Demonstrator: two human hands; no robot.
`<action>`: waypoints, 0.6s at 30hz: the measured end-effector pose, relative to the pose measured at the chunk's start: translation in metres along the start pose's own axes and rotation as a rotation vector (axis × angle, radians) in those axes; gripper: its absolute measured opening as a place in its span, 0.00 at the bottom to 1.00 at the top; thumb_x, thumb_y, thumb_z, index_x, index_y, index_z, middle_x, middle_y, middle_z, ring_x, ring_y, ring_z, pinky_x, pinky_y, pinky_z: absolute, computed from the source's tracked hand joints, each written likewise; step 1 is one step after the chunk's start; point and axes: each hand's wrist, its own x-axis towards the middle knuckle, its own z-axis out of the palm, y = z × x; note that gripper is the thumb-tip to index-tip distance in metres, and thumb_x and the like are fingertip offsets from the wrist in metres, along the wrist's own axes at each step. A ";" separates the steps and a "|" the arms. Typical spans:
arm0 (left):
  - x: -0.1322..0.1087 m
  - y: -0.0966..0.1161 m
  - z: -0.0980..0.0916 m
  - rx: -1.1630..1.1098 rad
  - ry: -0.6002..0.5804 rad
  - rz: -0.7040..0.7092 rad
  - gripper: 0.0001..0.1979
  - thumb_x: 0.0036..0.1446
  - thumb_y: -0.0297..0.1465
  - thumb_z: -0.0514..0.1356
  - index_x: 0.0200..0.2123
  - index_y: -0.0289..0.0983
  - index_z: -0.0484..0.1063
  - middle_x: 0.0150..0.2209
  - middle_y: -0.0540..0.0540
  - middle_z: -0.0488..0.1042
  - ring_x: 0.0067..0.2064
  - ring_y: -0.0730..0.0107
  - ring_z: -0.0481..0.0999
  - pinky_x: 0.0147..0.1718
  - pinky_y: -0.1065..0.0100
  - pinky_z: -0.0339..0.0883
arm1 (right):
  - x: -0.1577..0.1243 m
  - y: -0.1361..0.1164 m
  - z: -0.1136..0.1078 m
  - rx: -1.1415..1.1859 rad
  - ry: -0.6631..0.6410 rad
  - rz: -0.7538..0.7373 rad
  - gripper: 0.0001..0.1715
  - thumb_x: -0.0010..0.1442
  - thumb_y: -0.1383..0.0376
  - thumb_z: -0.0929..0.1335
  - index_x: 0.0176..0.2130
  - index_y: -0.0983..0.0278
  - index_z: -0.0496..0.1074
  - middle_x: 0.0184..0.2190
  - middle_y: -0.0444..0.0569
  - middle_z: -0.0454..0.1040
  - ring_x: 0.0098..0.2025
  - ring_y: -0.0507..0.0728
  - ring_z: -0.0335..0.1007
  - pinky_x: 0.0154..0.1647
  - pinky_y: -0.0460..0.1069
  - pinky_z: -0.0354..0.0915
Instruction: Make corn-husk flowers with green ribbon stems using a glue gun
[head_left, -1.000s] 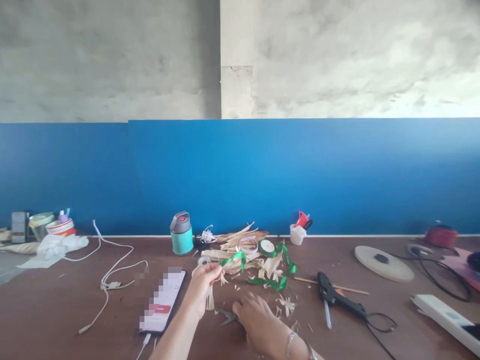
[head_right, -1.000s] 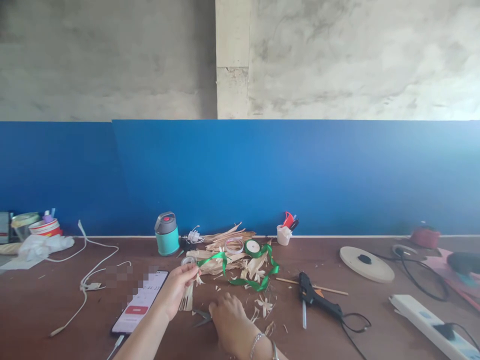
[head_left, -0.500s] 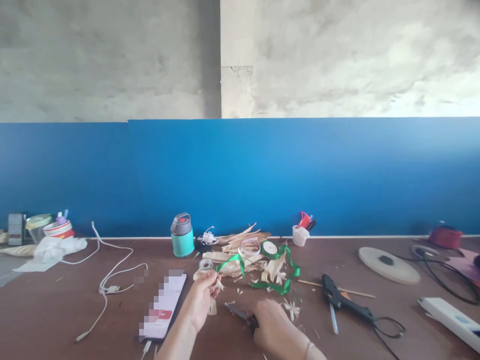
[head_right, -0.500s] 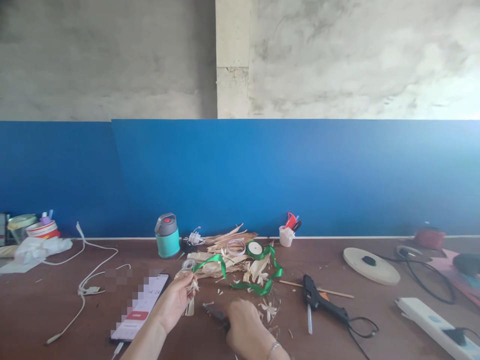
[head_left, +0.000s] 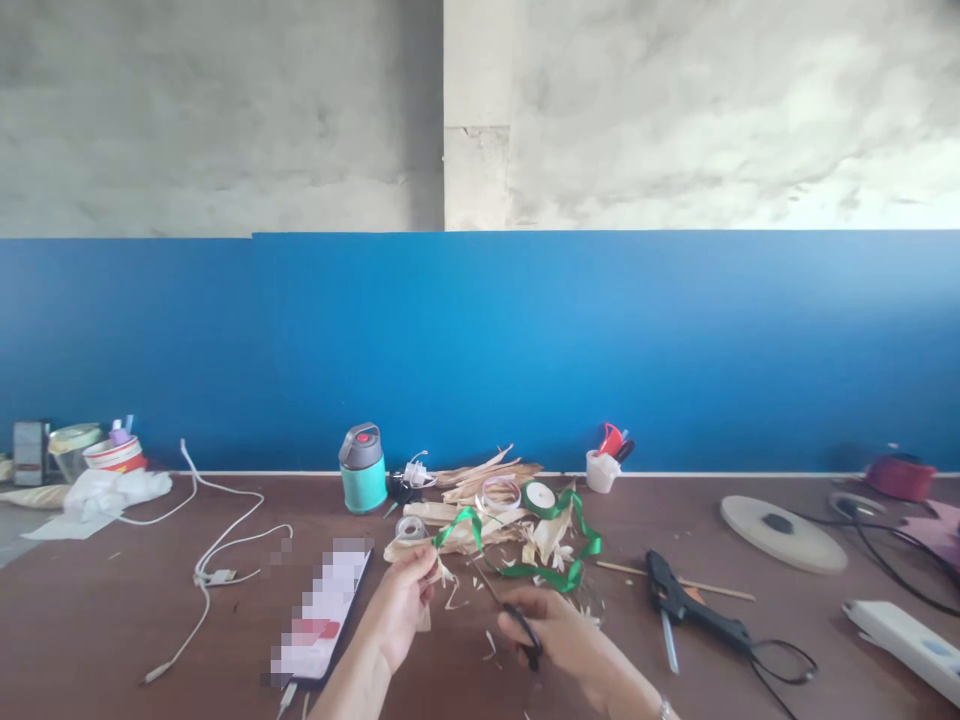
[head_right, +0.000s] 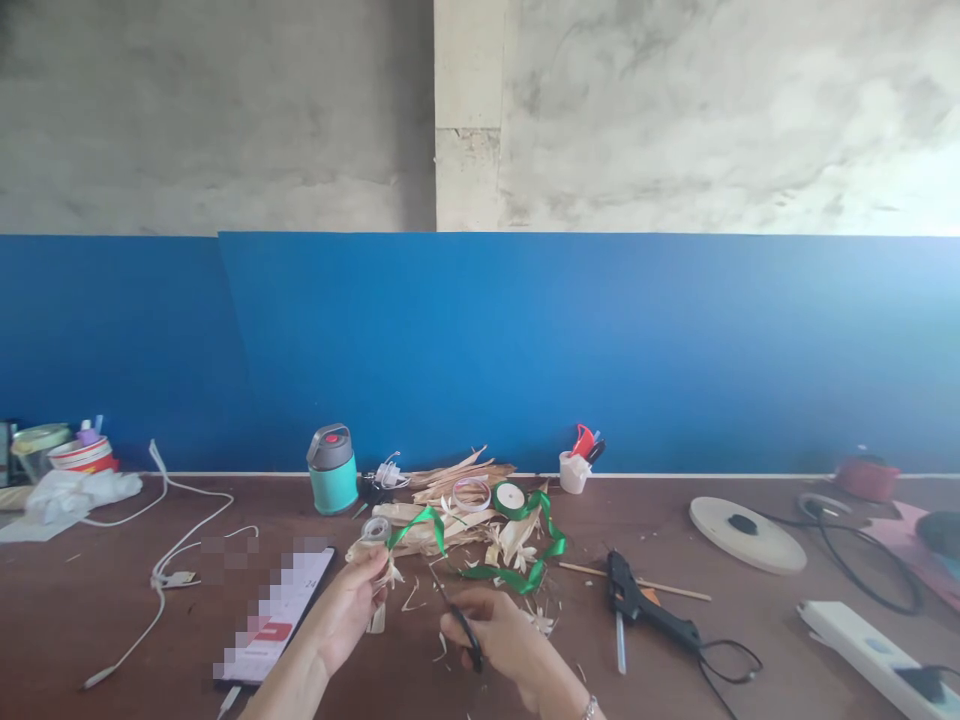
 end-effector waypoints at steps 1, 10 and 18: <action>0.000 -0.001 0.001 -0.003 -0.006 -0.008 0.11 0.42 0.31 0.70 0.22 0.35 0.70 0.20 0.55 0.66 0.23 0.80 0.64 0.24 0.76 0.56 | 0.000 0.001 0.000 0.075 -0.043 0.002 0.26 0.41 0.51 0.74 0.35 0.67 0.75 0.19 0.42 0.70 0.20 0.50 0.63 0.24 0.45 0.56; -0.001 -0.008 0.005 -0.068 0.013 -0.102 0.12 0.41 0.29 0.70 0.23 0.36 0.68 0.21 0.56 0.67 0.24 0.80 0.68 0.26 0.76 0.59 | -0.004 0.002 0.004 0.165 -0.163 -0.041 0.28 0.37 0.54 0.76 0.37 0.66 0.75 0.21 0.42 0.72 0.21 0.51 0.70 0.22 0.43 0.54; -0.003 -0.015 0.005 -0.011 0.046 -0.105 0.11 0.38 0.29 0.70 0.24 0.36 0.70 0.22 0.54 0.69 0.25 0.79 0.68 0.26 0.76 0.59 | -0.003 0.001 0.016 0.193 -0.064 -0.114 0.23 0.38 0.64 0.75 0.37 0.68 0.74 0.19 0.40 0.69 0.20 0.48 0.61 0.22 0.43 0.56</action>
